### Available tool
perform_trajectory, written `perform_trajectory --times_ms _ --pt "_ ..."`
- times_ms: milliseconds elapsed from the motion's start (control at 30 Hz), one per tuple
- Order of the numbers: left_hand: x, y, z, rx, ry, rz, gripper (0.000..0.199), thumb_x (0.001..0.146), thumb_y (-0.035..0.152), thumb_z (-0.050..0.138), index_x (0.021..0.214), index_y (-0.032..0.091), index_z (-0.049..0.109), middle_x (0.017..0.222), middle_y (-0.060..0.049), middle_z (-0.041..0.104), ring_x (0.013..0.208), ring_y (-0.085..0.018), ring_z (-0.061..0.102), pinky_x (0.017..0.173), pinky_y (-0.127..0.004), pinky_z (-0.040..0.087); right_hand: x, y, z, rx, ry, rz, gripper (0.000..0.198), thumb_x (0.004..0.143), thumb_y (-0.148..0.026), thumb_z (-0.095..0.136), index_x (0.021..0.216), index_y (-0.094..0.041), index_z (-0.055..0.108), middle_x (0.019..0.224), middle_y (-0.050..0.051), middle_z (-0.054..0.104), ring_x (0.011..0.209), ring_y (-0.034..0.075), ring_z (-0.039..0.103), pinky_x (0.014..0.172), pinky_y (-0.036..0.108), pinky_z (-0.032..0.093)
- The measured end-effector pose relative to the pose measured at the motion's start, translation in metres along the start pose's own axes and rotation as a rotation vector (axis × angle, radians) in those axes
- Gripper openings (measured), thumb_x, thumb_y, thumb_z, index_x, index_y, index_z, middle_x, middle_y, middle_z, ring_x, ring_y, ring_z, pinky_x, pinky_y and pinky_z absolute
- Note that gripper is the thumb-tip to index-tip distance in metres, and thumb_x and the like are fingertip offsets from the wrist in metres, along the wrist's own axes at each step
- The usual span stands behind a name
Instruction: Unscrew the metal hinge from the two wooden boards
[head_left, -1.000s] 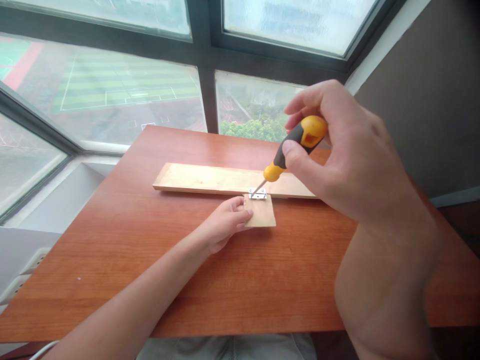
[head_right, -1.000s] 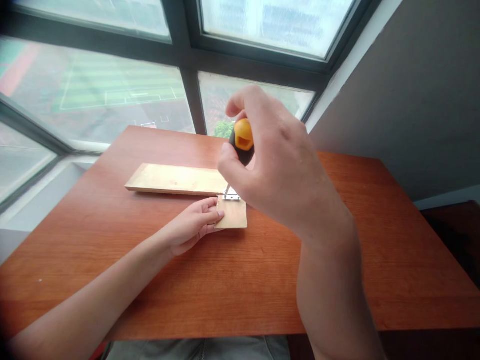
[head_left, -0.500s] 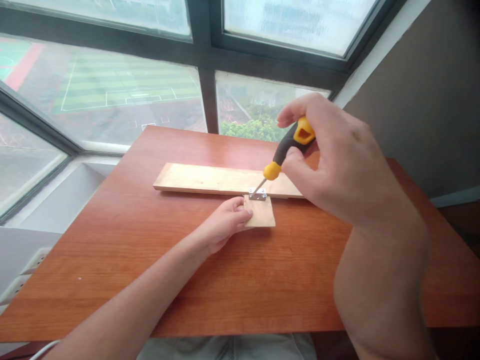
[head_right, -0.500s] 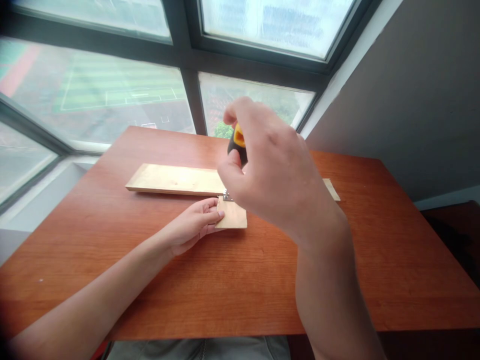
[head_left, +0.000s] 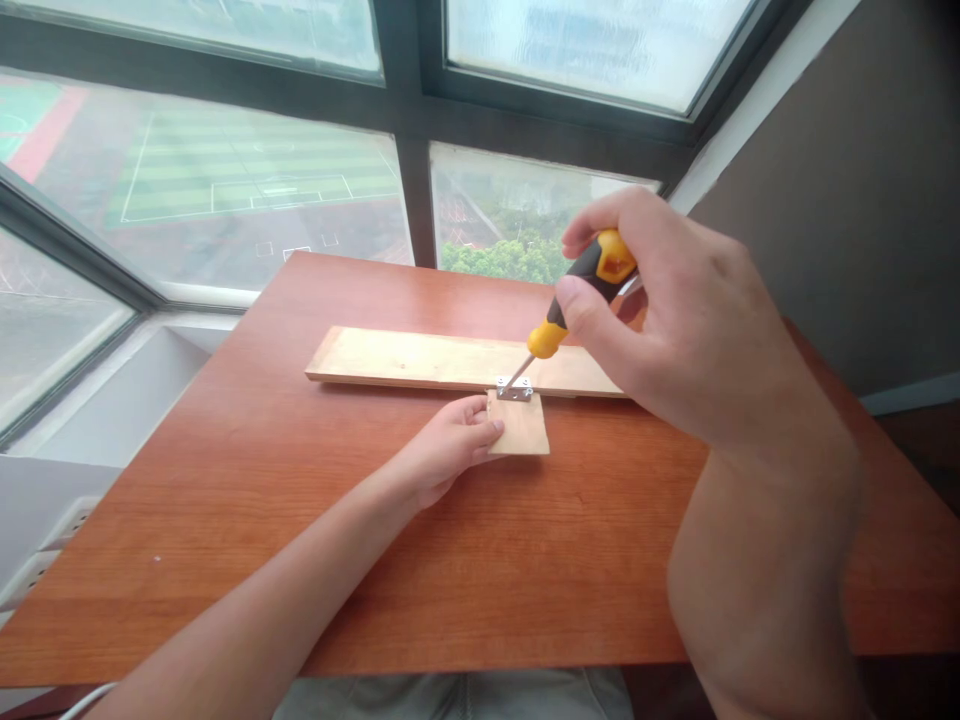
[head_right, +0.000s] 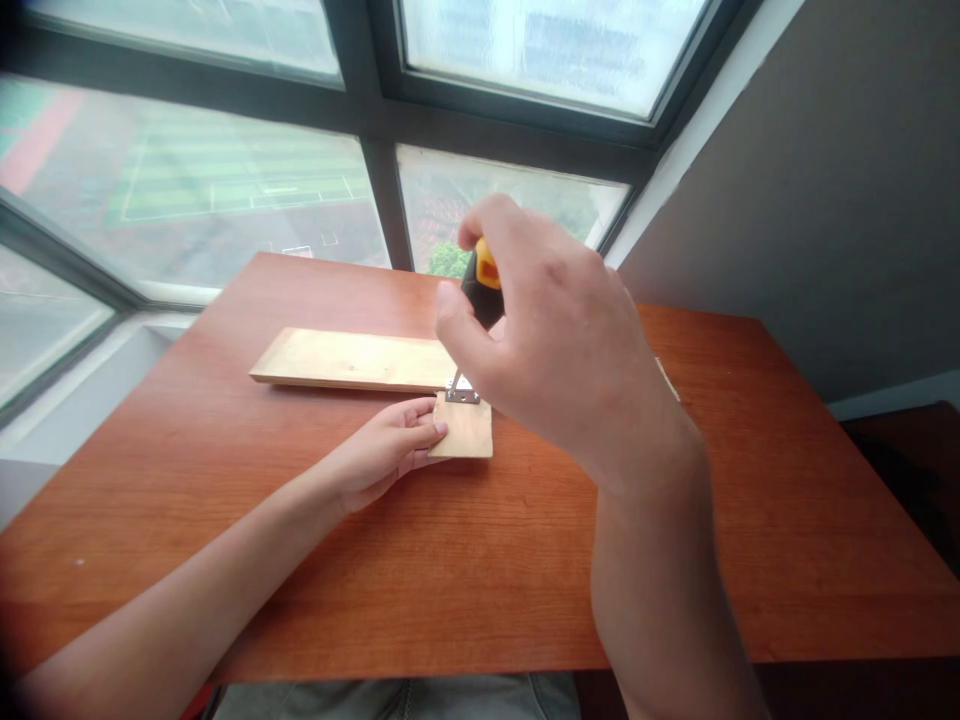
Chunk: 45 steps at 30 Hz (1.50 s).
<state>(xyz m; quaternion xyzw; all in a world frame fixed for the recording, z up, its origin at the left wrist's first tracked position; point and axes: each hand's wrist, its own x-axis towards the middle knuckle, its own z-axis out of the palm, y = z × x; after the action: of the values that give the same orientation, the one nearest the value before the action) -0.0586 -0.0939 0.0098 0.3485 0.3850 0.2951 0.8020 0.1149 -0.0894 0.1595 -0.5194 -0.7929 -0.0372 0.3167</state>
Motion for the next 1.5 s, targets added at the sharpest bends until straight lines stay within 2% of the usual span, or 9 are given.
perform_trajectory --times_ms 100,300,500,700,867,933,1100,1300,1500 --pt "-0.0005 0.0006 0.0003 0.013 -0.004 -0.006 0.037 0.079 0.025 0.072 0.114 0.014 0.065 0.112 -0.012 0.069 0.102 -0.022 0.066 0.094 -0.035 0.048 0.0001 -0.0002 0.0027 -0.015 0.043 0.033 0.014 0.091 -0.035 0.054 0.098 -0.024 0.057 0.078 0.002 0.063 0.069 0.021 0.061 0.066 0.037 0.046" --pt "-0.0021 0.0028 0.0025 0.032 0.003 -0.007 0.036 0.079 0.025 0.071 0.112 0.013 0.066 0.106 -0.010 0.070 0.097 -0.020 0.065 0.094 -0.036 0.047 0.0008 -0.0039 0.0020 -0.026 0.028 -0.002 0.023 0.084 -0.019 0.052 0.105 -0.024 0.057 0.091 0.003 0.067 0.075 0.021 0.061 0.071 0.038 0.046" --pt "-0.0012 0.0024 0.0020 0.044 0.006 0.008 0.034 0.077 0.026 0.073 0.109 0.014 0.067 0.098 -0.008 0.069 0.090 -0.019 0.065 0.087 -0.033 0.049 0.0004 -0.0050 0.0033 -0.029 0.025 0.039 0.018 0.089 -0.032 0.054 0.105 -0.024 0.058 0.084 0.003 0.066 0.069 0.021 0.061 0.067 0.038 0.046" --pt "-0.0012 0.0017 0.0015 0.035 -0.007 0.006 0.038 0.077 0.028 0.074 0.112 0.013 0.067 0.104 -0.010 0.069 0.094 -0.020 0.065 0.094 -0.037 0.047 0.0000 -0.0074 -0.0023 0.003 -0.023 -0.041 0.030 0.081 -0.015 0.053 0.109 -0.024 0.056 0.098 0.004 0.067 0.081 0.022 0.063 0.071 0.037 0.048" --pt "-0.0012 0.0024 0.0012 0.020 -0.025 0.003 0.038 0.078 0.027 0.073 0.113 0.014 0.067 0.108 -0.011 0.070 0.099 -0.021 0.066 0.093 -0.034 0.048 -0.0002 -0.0056 0.0004 -0.010 0.023 0.005 0.016 0.089 -0.029 0.055 0.104 -0.024 0.059 0.081 0.003 0.066 0.068 0.020 0.061 0.066 0.036 0.046" --pt "-0.0010 0.0024 0.0008 0.034 -0.023 0.002 0.037 0.078 0.027 0.073 0.112 0.014 0.068 0.105 -0.011 0.071 0.096 -0.020 0.066 0.091 -0.034 0.048 -0.0003 -0.0057 0.0005 -0.029 0.029 0.011 0.015 0.089 -0.028 0.054 0.101 -0.023 0.060 0.077 0.002 0.065 0.066 0.020 0.060 0.065 0.036 0.045" --pt "-0.0010 0.0022 0.0007 0.053 -0.001 0.021 0.036 0.074 0.024 0.075 0.107 0.013 0.070 0.091 -0.009 0.071 0.088 -0.020 0.067 0.085 -0.032 0.050 -0.0003 -0.0092 -0.0037 -0.020 0.005 -0.012 0.026 0.082 -0.015 0.052 0.105 -0.023 0.059 0.092 0.004 0.068 0.078 0.022 0.062 0.072 0.037 0.046" --pt "-0.0012 0.0030 0.0014 0.058 -0.004 0.021 0.037 0.073 0.023 0.074 0.108 0.013 0.069 0.090 -0.008 0.071 0.086 -0.019 0.066 0.081 -0.031 0.050 -0.0006 -0.0087 -0.0012 -0.059 0.018 0.051 0.019 0.088 -0.032 0.055 0.104 -0.023 0.059 0.083 0.003 0.067 0.068 0.020 0.060 0.069 0.038 0.046" --pt "-0.0014 0.0026 0.0002 0.058 -0.002 0.023 0.034 0.072 0.021 0.073 0.105 0.014 0.070 0.088 -0.008 0.070 0.084 -0.019 0.066 0.081 -0.031 0.049 -0.0021 -0.0079 -0.0045 0.001 -0.012 -0.011 0.028 0.083 -0.019 0.055 0.110 -0.025 0.057 0.096 0.004 0.068 0.077 0.022 0.063 0.067 0.036 0.048"
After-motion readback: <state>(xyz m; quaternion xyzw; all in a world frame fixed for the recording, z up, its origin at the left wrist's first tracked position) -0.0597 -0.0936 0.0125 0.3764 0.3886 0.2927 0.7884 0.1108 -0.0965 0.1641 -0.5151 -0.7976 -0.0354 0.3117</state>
